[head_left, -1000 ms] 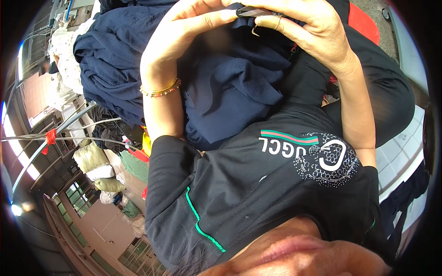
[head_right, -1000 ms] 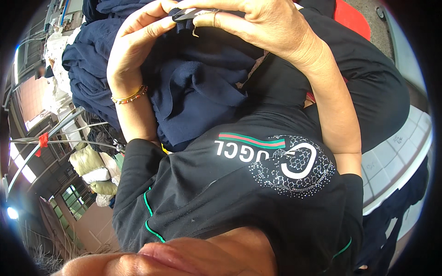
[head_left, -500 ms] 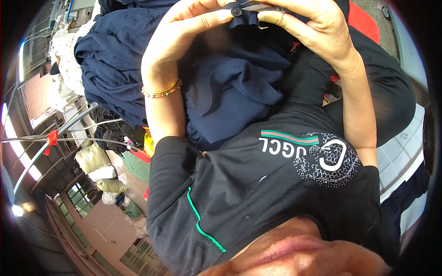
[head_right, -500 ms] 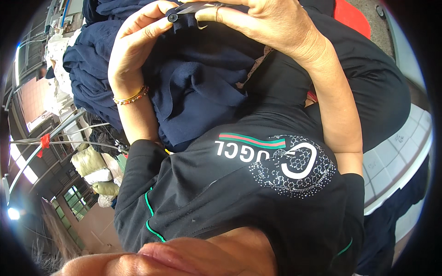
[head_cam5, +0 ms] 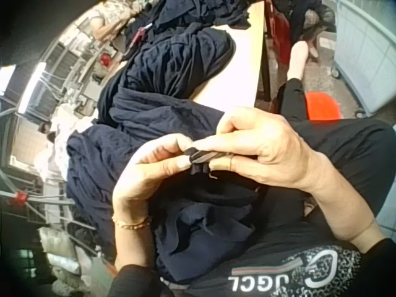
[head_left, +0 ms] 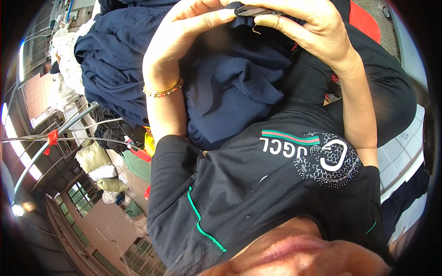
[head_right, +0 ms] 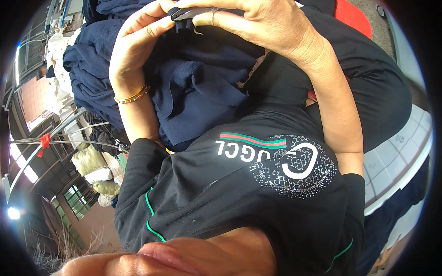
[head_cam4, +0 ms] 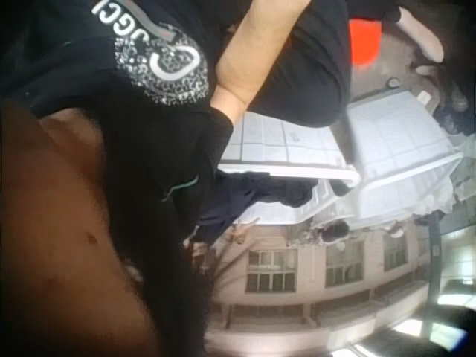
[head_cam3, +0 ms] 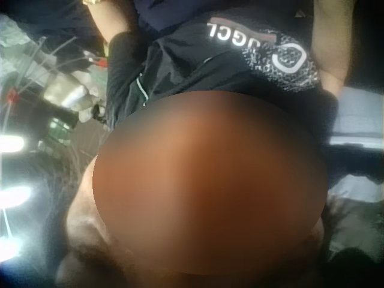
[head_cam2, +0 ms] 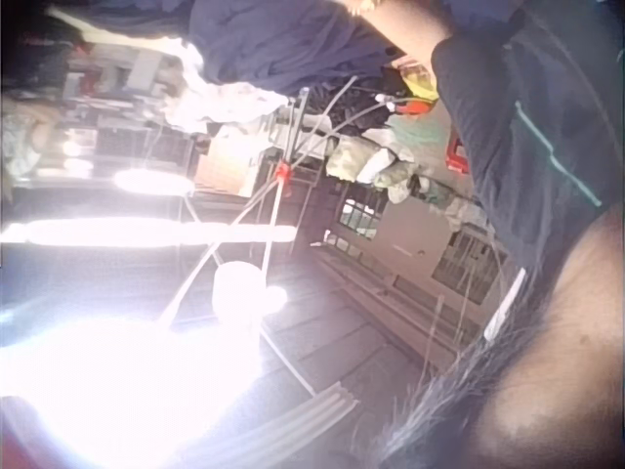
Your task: The recorder is inspecting navy blue shirts and using thread snips to trim loose threads in a garment workshop.
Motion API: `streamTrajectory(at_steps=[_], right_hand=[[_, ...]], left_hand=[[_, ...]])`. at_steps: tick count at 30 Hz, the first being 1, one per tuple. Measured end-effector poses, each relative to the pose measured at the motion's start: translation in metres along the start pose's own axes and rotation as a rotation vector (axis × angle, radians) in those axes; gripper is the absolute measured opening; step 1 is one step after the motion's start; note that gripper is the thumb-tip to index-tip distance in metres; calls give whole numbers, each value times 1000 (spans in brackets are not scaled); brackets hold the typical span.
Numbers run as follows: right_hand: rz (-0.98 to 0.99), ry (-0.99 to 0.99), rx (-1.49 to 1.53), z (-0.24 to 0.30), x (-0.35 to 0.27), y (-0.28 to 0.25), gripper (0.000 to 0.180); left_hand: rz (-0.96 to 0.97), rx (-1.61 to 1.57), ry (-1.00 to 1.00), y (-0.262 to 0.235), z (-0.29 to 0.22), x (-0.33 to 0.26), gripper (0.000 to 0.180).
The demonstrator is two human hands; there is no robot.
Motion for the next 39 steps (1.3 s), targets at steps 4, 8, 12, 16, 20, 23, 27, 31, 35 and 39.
streamTrajectory(at_steps=[4, 8, 12, 16, 20, 23, 27, 31, 35, 39], right_hand=[[-20, 29, -38, -8, -6, 2, 31], [-44, -9, -64, -2, -3, 3, 28], [-59, -21, -63, -5, -3, -1, 28], [-23, 14, -29, -6, -2, -3, 30], [3, -19, -45, -5, -1, -3, 31], [13, -25, -60, -5, -1, -2, 32], [13, 0, -12, -6, -1, -2, 32], [13, -11, 11, -4, 0, 2, 32], [-29, -35, -41, -2, -2, 2, 30], [-70, -23, -65, -1, -3, 2, 28]], left_hand=[[324, -39, 123, 10, 1, 10, 14], [605, -54, 294, -2, 5, 18, 15], [597, -54, 292, -6, 7, 18, 15], [588, -27, 309, -6, 6, 18, 14], [520, -12, 278, 2, 2, 12, 13], [589, -58, 294, -5, 7, 18, 12], [578, -59, 296, 7, 0, 11, 12], [320, -29, 147, -11, 7, 16, 12], [632, -86, 290, -7, 8, 20, 12], [618, -79, 287, -7, 8, 18, 12]])
Point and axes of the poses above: each hand's wrist, its own x-axis towards the middle knuckle, its own y-axis out of the palm, z = x × y, the point moved 4 cm from there along x, towards the middle knuckle, and after that the axes turned 15 degrees about -x, right-handed, at the moved point
